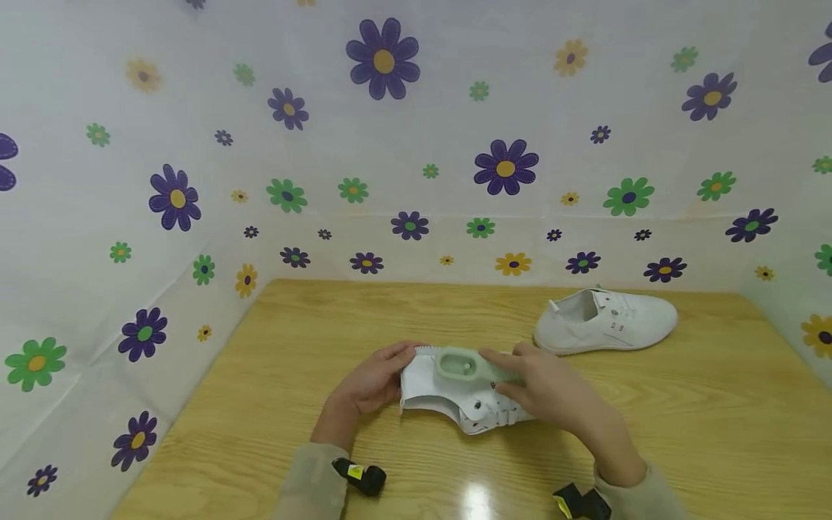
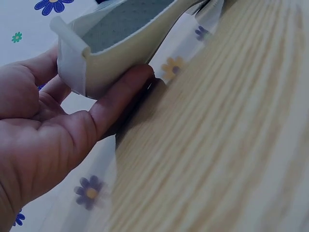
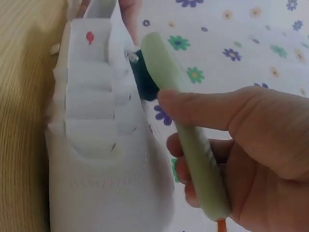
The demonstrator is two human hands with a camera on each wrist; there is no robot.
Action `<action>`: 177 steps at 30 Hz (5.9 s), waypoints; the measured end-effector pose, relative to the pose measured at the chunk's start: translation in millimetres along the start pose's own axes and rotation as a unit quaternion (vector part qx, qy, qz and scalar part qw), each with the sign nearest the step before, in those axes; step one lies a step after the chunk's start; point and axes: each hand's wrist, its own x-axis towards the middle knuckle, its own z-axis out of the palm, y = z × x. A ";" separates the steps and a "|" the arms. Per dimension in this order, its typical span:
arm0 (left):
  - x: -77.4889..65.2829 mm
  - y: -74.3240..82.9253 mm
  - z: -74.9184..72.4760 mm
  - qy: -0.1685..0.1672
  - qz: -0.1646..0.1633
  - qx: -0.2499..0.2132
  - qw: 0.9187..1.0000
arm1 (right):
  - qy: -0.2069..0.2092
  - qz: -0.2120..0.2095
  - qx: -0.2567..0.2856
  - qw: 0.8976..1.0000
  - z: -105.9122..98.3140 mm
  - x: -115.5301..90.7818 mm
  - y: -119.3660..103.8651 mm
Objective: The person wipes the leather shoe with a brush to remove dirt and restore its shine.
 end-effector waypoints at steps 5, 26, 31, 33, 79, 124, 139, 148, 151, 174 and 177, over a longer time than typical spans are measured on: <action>1.1 -0.6 2.4 -0.020 -0.006 -0.018 1.000 | -0.052 0.015 0.024 0.998 -5.7 -6.2 2.3; -2.0 -1.6 -2.2 -0.012 0.001 -0.010 1.000 | -0.030 0.001 0.028 0.999 -5.9 -7.8 9.5; -4.7 -2.3 -3.5 -0.016 0.004 -0.011 1.000 | -0.045 -0.014 0.035 0.998 1.7 0.2 2.2; -4.6 -2.5 -3.2 -0.014 0.001 -0.009 1.000 | -0.060 -0.015 0.054 0.997 -2.1 -1.9 6.6; -8.2 -3.1 -7.8 -0.038 0.006 -0.024 0.999 | -0.108 -0.009 0.067 0.992 -7.8 -6.9 7.6; -5.4 -1.1 -3.3 -0.014 -0.009 -0.016 1.000 | -0.068 0.002 0.062 0.996 -21.6 -15.4 19.4; -5.4 0.8 -1.7 -0.016 -0.004 -0.016 1.000 | -0.136 -0.018 0.100 0.985 -24.0 -18.2 20.2; -5.7 -0.5 -1.9 -0.008 -0.011 -0.017 1.000 | -0.092 -0.013 0.068 0.993 -23.6 -18.5 21.0; -5.2 -1.1 -1.6 -0.010 -0.009 -0.018 1.000 | -0.037 0.013 0.020 0.999 -22.2 -17.2 18.4; -4.9 -2.4 -2.2 -0.011 -0.008 -0.016 1.000 | -0.075 0.021 0.061 0.995 -12.5 -10.3 11.1; -4.4 -2.2 -2.2 -0.009 -0.010 -0.011 1.000 | -0.091 0.041 0.086 0.991 -18.6 -15.1 18.4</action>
